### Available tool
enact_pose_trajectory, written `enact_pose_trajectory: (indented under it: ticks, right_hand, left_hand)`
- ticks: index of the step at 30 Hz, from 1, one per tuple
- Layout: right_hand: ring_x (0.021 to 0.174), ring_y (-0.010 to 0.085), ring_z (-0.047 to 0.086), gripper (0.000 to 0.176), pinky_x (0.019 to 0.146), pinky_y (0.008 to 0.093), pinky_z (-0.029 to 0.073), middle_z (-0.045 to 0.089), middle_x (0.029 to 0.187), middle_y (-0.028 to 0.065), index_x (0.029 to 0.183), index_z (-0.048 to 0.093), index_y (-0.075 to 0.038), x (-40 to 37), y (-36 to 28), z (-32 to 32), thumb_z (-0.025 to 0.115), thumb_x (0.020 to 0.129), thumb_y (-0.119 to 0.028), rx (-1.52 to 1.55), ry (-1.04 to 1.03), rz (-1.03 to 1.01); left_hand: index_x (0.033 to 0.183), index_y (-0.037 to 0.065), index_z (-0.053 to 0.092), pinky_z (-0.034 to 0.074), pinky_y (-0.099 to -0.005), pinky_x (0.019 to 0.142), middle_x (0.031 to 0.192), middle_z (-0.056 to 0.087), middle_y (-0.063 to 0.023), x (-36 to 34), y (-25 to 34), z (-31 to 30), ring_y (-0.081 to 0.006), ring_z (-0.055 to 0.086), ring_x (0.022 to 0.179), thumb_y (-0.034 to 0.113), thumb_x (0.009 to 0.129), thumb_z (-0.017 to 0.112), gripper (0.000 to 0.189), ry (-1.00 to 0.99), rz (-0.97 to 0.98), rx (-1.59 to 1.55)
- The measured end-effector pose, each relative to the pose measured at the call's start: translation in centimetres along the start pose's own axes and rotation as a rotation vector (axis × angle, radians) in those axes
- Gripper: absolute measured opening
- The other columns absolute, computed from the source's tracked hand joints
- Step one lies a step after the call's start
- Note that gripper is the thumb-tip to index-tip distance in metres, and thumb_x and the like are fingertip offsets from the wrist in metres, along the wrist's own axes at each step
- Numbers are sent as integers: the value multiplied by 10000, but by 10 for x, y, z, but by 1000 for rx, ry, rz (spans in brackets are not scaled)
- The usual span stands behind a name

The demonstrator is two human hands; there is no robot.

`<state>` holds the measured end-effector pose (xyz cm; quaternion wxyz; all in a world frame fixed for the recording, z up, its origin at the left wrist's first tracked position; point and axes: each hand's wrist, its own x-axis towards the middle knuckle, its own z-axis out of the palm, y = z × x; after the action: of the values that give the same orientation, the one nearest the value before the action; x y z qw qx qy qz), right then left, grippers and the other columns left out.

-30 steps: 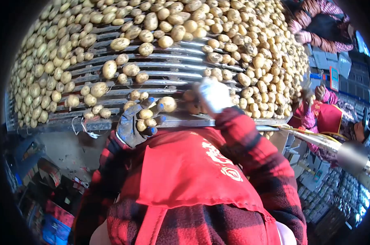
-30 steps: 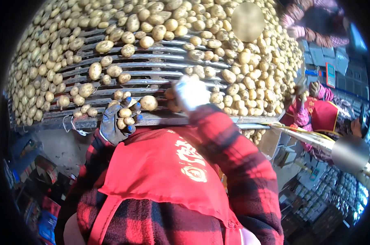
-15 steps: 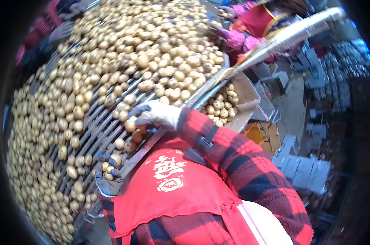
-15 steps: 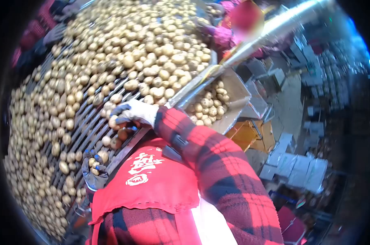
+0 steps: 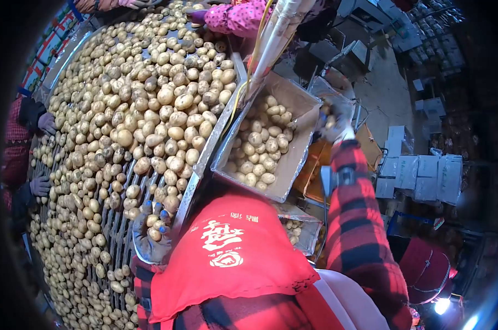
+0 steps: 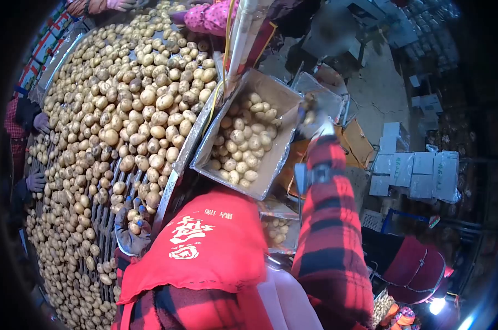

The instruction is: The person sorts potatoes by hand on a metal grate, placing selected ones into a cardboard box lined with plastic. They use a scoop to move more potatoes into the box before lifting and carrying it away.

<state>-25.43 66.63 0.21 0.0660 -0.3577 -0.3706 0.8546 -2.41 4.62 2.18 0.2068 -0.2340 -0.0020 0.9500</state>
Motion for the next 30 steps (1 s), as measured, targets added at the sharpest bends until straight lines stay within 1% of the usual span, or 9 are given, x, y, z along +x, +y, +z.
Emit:
enact_pose_trajectory:
  ticks: [5, 8, 10, 13, 15, 19, 21, 23, 30]
  right_hand:
    - [755, 198, 648, 178, 638, 288, 546, 671, 927, 62, 1145, 649, -89, 55, -32, 21, 583, 1037, -214, -295, 132, -226]
    - [1043, 246, 670, 349, 879, 381, 584, 689, 1181, 89, 1333, 593, -97, -12, 44, 81, 645, 1022, -246, -500, 55, -495]
    - [1064, 243, 676, 293, 975, 416, 562, 679, 1189, 93, 1299, 617, -76, -101, 109, 125, 630, 1022, -169, -243, -686, 7]
    - [1136, 319, 677, 385, 998, 512, 539, 699, 1232, 142, 1338, 618, -84, -161, 231, 163, 632, 1034, -319, 141, -871, 991]
    - [1130, 214, 616, 408, 972, 483, 510, 624, 1305, 67, 1388, 556, -161, -208, 269, 189, 511, 1084, -429, 217, -913, 1257]
    - [1251, 146, 544, 313, 1121, 346, 430, 612, 1319, 33, 1391, 491, -122, -218, 285, 179, 475, 1113, -264, -418, -1485, -6]
    - [1214, 161, 583, 325, 1115, 361, 446, 628, 1260, 43, 1385, 501, -119, -220, 261, 176, 497, 1098, -271, -281, -1386, 144]
    - [1150, 202, 632, 328, 1076, 383, 491, 659, 1204, 68, 1319, 563, -105, -186, 279, 148, 554, 1064, -311, 416, -999, 1110]
    - [978, 208, 642, 118, 809, 342, 580, 642, 1007, 66, 1009, 633, -73, -131, 124, 103, 676, 963, -172, 615, -630, 640]
  left_hand:
    - [1496, 164, 537, 542, -442, 1021, 1506, 564, -78, 8, -16, 17, -280, 537, 1368, 223, 1096, 488, 408, 44, 117, -64]
    - [1555, 42, 391, 502, -369, 1080, 1509, 522, -188, 22, -23, 12, -249, 562, 1337, 25, 1034, 556, 547, 67, 607, 1076]
    - [1568, 23, 343, 483, -359, 1105, 1501, 516, -224, 38, -33, 36, -256, 571, 1336, -50, 1001, 593, 624, 128, 867, 1432]
    - [1555, 42, 382, 497, -374, 1092, 1467, 548, -196, 69, -28, 55, -279, 584, 1320, 8, 1014, 591, 581, 107, 866, 1163]
    - [1445, 52, 536, 521, -380, 1056, 1354, 635, -136, 73, -43, 111, -252, 626, 1232, 130, 1005, 629, 456, 328, 596, 930]
    - [1252, 88, 682, 476, -470, 1058, 1289, 657, -154, 89, -55, 107, -376, 618, 1204, 129, 848, 715, 408, 45, 1301, 2286]
    - [1276, 125, 678, 333, -557, 1166, 1371, 615, -129, 93, -67, 114, -361, 534, 1319, 173, 837, 724, 444, 33, 1165, 2423]
    - [1303, 153, 665, 241, -618, 1195, 1433, 566, -135, 99, -78, 116, -371, 477, 1373, 221, 834, 735, 479, 17, 1096, 2526]
    - [1278, 81, 668, 373, -532, 1138, 1411, 572, -173, 109, -69, 106, -390, 526, 1309, 106, 860, 712, 420, -70, 1117, 2345]
